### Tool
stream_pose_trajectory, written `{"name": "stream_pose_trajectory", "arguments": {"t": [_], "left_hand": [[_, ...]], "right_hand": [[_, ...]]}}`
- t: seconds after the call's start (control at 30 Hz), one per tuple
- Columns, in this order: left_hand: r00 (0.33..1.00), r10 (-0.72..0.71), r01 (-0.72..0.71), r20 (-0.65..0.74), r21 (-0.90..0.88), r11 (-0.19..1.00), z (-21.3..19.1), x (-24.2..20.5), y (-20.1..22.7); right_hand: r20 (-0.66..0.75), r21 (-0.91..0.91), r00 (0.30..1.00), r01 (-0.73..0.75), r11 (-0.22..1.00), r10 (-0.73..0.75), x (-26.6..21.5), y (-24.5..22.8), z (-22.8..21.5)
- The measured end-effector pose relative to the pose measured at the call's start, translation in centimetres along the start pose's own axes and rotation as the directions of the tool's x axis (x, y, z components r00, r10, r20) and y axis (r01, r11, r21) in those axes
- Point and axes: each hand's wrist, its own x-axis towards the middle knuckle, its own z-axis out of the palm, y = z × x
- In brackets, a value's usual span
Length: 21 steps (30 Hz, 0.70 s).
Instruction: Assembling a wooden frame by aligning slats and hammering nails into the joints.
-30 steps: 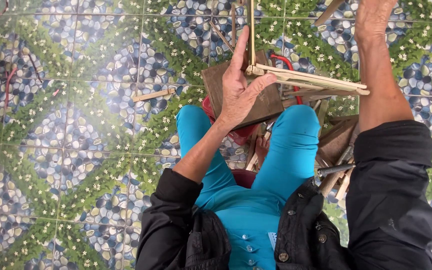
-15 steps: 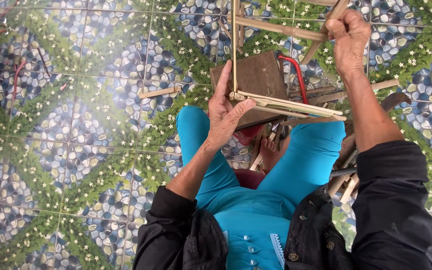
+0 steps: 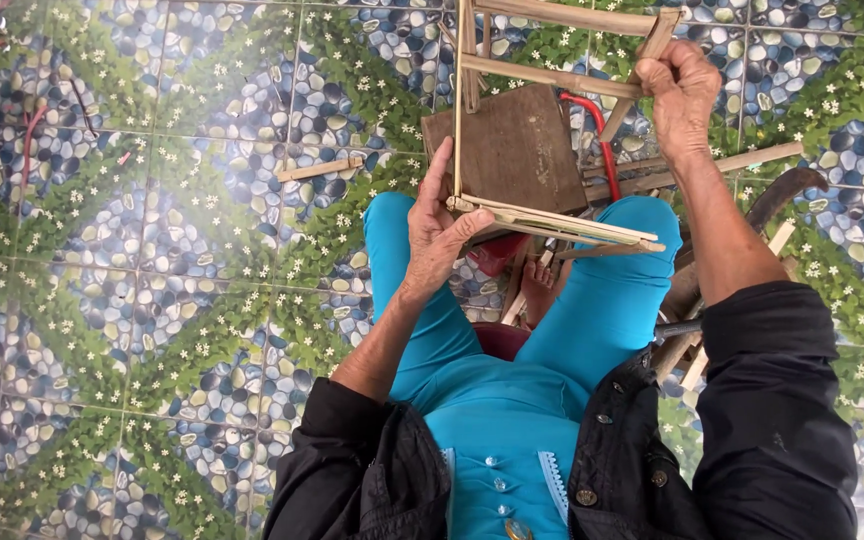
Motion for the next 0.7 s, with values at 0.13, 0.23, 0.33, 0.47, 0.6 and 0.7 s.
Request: {"name": "stream_pose_trajectory", "arguments": {"t": [0.13, 0.23, 0.33, 0.47, 0.6, 0.7], "left_hand": [[1.0, 0.003, -0.003, -0.003, -0.001, 1.0, 0.0, -0.3, 0.0], [1.0, -0.001, 0.001, 0.005, -0.017, 1.0, -0.2, -0.5, -0.2], [1.0, 0.002, -0.002, -0.008, -0.011, 1.0, -0.4, -0.8, -0.4], [0.999, -0.02, 0.02, -0.03, 0.018, 1.0, -0.5, -1.4, -0.8], [0.993, -0.072, 0.07, -0.097, -0.021, 0.997, -0.1, -1.3, -0.9], [0.98, -0.136, 0.124, -0.144, -0.093, 0.988, 0.3, -0.5, -0.2]], "right_hand": [[0.009, 0.014, 1.0, 0.007, 1.0, -0.007, -0.3, 0.1, 0.0], [0.023, 0.032, 0.999, 0.041, 0.999, -0.042, -0.2, 0.1, -0.1], [0.026, -0.046, 0.998, 0.056, 0.997, -0.055, -0.4, 0.3, -0.4], [0.025, -0.04, 0.999, -0.026, 0.999, 0.027, -0.8, 1.2, -0.9], [0.01, -0.076, 1.0, -0.02, 0.997, 0.021, -1.1, 1.3, -0.9], [0.041, -0.039, 0.999, 0.02, 0.999, -0.019, -0.8, -0.1, -0.8]]}}
